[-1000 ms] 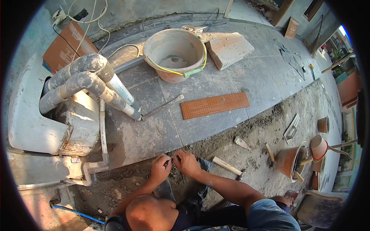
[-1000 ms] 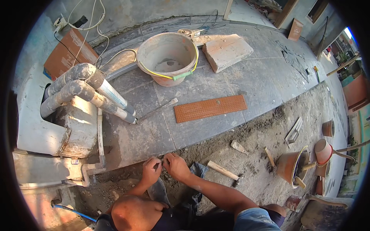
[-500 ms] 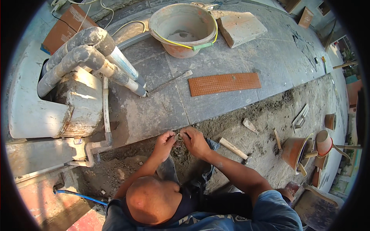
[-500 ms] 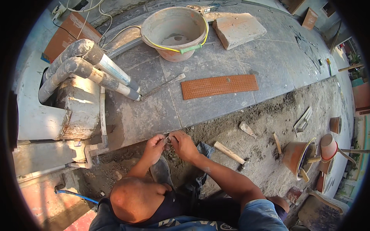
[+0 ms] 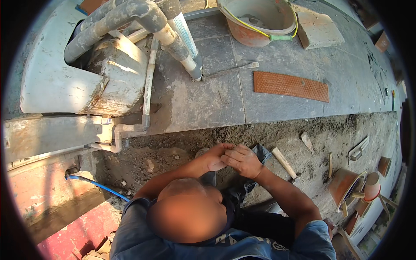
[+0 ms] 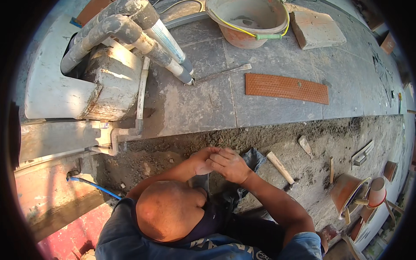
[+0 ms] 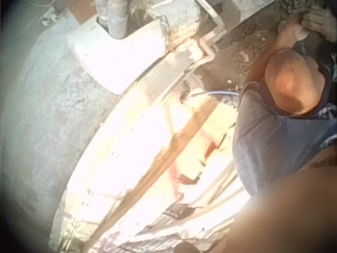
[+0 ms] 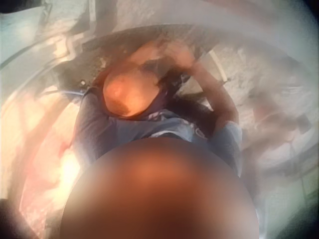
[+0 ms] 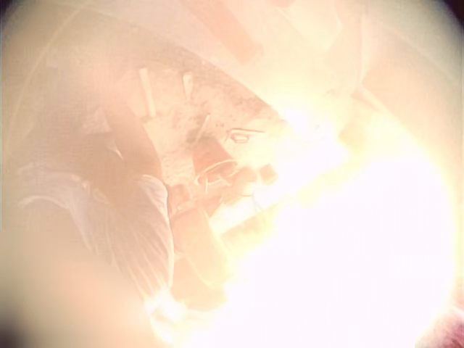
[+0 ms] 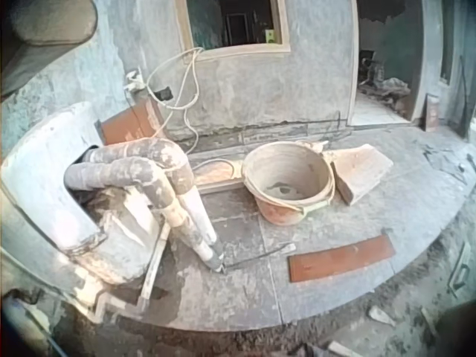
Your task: The person places small stone pieces into the gaps between tiles on a curved surface, then uses a hammer to tap them into place. The person also wipes the area with a cloth and adjusts the position of the stones.
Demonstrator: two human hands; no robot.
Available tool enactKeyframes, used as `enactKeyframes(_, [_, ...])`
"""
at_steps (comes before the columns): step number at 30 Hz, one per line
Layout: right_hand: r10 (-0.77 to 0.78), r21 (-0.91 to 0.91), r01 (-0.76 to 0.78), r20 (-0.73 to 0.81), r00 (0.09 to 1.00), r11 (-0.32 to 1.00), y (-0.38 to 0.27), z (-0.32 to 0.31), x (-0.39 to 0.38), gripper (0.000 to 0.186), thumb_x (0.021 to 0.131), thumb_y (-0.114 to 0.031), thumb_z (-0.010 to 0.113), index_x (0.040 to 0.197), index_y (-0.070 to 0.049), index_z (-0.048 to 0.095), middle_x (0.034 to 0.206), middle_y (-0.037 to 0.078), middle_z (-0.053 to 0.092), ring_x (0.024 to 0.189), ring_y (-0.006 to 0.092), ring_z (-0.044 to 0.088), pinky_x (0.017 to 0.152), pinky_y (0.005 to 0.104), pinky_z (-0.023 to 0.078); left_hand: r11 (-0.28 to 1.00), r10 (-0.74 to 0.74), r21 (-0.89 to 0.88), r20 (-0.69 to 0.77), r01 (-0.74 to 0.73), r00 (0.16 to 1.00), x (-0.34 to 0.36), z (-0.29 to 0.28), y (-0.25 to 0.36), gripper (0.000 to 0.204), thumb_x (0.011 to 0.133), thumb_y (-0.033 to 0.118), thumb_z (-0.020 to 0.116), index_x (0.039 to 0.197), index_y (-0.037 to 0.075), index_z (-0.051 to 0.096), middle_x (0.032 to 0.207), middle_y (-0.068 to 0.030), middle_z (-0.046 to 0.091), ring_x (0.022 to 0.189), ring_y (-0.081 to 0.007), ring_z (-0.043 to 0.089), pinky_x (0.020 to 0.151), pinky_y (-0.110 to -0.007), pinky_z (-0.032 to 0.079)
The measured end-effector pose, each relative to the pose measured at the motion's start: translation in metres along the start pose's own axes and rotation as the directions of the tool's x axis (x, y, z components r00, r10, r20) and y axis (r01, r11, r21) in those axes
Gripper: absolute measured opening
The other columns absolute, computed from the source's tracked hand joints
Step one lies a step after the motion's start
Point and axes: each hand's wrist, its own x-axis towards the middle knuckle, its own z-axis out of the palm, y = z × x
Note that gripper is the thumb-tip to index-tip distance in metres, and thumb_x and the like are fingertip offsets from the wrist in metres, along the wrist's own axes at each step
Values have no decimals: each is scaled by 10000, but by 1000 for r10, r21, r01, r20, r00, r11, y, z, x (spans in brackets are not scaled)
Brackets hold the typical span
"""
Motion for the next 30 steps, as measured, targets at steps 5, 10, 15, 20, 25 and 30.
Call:
enactKeyframes(5, [177,19,-176,-97,979,984,9,-7,0,229,777,-92,614,1000,-73,562,1041,94,561,935,292,594,806,395,487,941,336,73,-89,-330,938,2,32,26,86,961,103,543,1009,39,576,866,-36,602,756,-134,580,670,-286,472])
enactKeyframes(10, [501,350,-418,-189,845,838,15,1,-20,172,886,-189,617,971,-66,533,1042,140,522,960,348,559,799,427,473,481,673,711,76,-514,735,22,8,36,77,969,64,505,993,-2,537,871,-39,578,763,-96,531,671,-237,449])
enactKeyframes(15, [767,550,-557,-283,576,622,3,-7,-42,238,863,-188,644,970,-25,509,827,148,582,859,320,603,759,409,472,-34,603,876,402,-481,689,47,21,35,138,978,58,484,1024,-60,535,909,-116,617,787,-164,595,709,-285,494])
enactKeyframes(20, [857,775,-455,-513,-47,439,-2,-11,-77,135,804,-98,631,839,11,561,751,156,620,663,296,624,603,385,467,-164,416,804,582,-572,699,95,46,6,160,971,57,501,1053,-76,537,937,-142,623,810,-192,612,755,-307,507])
enactKeyframes(25, [828,848,-441,-456,-326,294,-13,-19,-111,141,813,-112,640,853,18,604,719,183,623,650,280,617,608,369,470,-116,292,770,630,-627,719,129,89,-41,208,956,38,514,1122,-86,538,980,-164,631,864,-216,627,823,-337,518])
enactKeyframes(30, [759,889,-335,-445,-475,311,-20,-22,-139,151,829,-123,635,832,24,602,727,195,618,653,300,609,611,378,470,-191,-58,744,643,-640,764,158,119,-62,171,928,26,545,1068,-61,590,969,-142,641,877,-208,623,782,-341,505])
